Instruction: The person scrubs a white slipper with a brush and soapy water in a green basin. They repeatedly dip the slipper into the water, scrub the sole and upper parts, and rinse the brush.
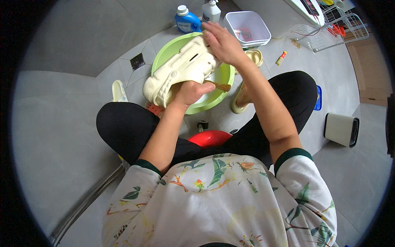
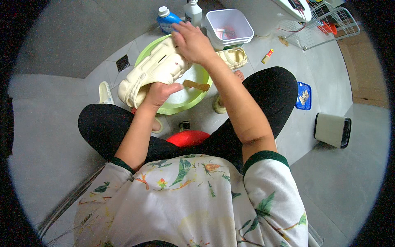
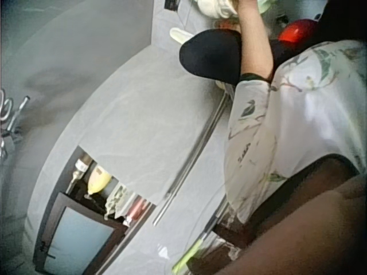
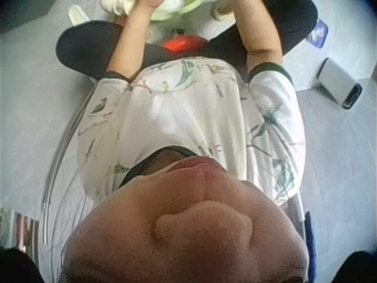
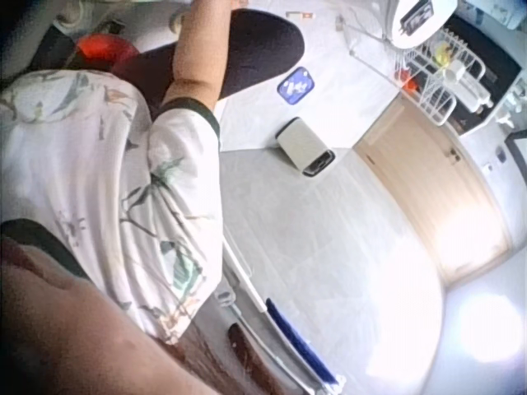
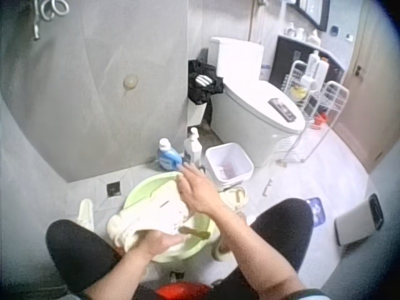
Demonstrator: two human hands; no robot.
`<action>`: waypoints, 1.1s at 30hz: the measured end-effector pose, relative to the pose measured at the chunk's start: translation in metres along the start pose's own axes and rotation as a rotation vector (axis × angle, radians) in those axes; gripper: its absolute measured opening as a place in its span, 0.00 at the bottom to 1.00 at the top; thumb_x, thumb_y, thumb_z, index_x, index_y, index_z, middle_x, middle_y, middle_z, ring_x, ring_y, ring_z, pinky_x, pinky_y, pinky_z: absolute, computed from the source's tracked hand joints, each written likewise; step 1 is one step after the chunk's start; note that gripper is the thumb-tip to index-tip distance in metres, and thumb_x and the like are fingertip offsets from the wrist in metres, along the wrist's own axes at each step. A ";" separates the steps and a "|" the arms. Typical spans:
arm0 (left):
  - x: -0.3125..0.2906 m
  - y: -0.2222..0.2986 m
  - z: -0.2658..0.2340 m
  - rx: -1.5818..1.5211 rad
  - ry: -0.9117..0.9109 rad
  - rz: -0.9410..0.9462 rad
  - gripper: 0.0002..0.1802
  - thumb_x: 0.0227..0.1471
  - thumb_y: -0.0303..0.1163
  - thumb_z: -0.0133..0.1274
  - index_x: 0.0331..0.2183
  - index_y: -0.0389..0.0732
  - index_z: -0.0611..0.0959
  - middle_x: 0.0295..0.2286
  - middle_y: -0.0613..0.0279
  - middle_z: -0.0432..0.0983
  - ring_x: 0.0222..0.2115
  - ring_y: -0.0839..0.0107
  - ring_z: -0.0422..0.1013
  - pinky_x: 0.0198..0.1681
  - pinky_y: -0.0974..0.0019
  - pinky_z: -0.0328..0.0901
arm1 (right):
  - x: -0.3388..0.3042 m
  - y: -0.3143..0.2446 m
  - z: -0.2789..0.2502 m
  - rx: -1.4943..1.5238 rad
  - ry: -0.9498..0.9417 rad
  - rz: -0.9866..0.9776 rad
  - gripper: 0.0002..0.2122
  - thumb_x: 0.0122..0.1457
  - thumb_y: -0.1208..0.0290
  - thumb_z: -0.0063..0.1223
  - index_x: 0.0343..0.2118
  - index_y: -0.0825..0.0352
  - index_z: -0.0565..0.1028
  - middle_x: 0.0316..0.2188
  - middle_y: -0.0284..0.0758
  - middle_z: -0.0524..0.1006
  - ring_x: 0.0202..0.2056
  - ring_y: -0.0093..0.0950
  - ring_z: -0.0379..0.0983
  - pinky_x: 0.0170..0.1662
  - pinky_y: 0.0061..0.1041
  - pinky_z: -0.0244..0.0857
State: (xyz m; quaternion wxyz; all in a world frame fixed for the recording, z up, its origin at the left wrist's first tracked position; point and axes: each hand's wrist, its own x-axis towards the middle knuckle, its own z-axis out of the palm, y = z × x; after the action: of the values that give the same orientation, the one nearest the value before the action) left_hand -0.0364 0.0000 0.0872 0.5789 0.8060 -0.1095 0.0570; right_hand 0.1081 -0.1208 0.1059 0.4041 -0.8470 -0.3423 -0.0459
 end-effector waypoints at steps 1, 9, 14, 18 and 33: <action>-0.001 -0.003 0.000 0.169 0.009 0.053 0.32 0.41 0.34 0.55 0.51 0.37 0.72 0.50 0.49 0.67 0.52 0.55 0.62 0.58 0.61 0.53 | -0.003 0.000 0.004 -0.079 0.008 -0.078 0.19 0.61 0.62 0.43 0.52 0.63 0.70 0.55 0.43 0.67 0.59 0.44 0.57 0.63 0.45 0.46; -0.005 -0.013 0.019 0.443 -0.026 0.062 0.32 0.45 0.44 0.54 0.51 0.42 0.72 0.49 0.48 0.69 0.52 0.50 0.63 0.57 0.57 0.54 | -0.005 -0.017 0.006 -0.270 -0.087 -0.267 0.17 0.62 0.60 0.38 0.49 0.62 0.73 0.45 0.44 0.74 0.50 0.42 0.66 0.59 0.45 0.52; -0.007 0.003 0.012 0.432 -0.320 -0.293 0.36 0.47 0.46 0.52 0.56 0.44 0.65 0.55 0.47 0.62 0.56 0.51 0.58 0.61 0.58 0.49 | -0.035 -0.051 0.032 -0.190 -0.100 -0.443 0.18 0.62 0.58 0.40 0.51 0.59 0.71 0.50 0.44 0.71 0.56 0.43 0.61 0.61 0.47 0.49; -0.004 -0.008 0.018 0.520 -0.215 -0.161 0.34 0.44 0.43 0.54 0.52 0.39 0.70 0.51 0.45 0.65 0.53 0.51 0.60 0.58 0.56 0.53 | -0.013 -0.024 0.012 -0.286 -0.188 -0.190 0.17 0.63 0.61 0.37 0.50 0.62 0.71 0.49 0.44 0.72 0.56 0.45 0.61 0.62 0.48 0.47; -0.011 -0.019 0.029 0.652 -0.245 -0.046 0.36 0.46 0.46 0.54 0.55 0.41 0.67 0.52 0.47 0.65 0.53 0.54 0.61 0.59 0.57 0.51 | -0.016 -0.042 0.019 -0.394 -0.327 0.027 0.17 0.64 0.60 0.35 0.49 0.60 0.72 0.48 0.42 0.73 0.52 0.41 0.65 0.62 0.47 0.46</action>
State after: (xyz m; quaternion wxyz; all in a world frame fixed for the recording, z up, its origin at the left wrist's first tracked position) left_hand -0.0439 -0.0201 0.0581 0.2748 0.9516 -0.1357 -0.0211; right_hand 0.0660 -0.0973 0.1152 0.1711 -0.9101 -0.3761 0.0311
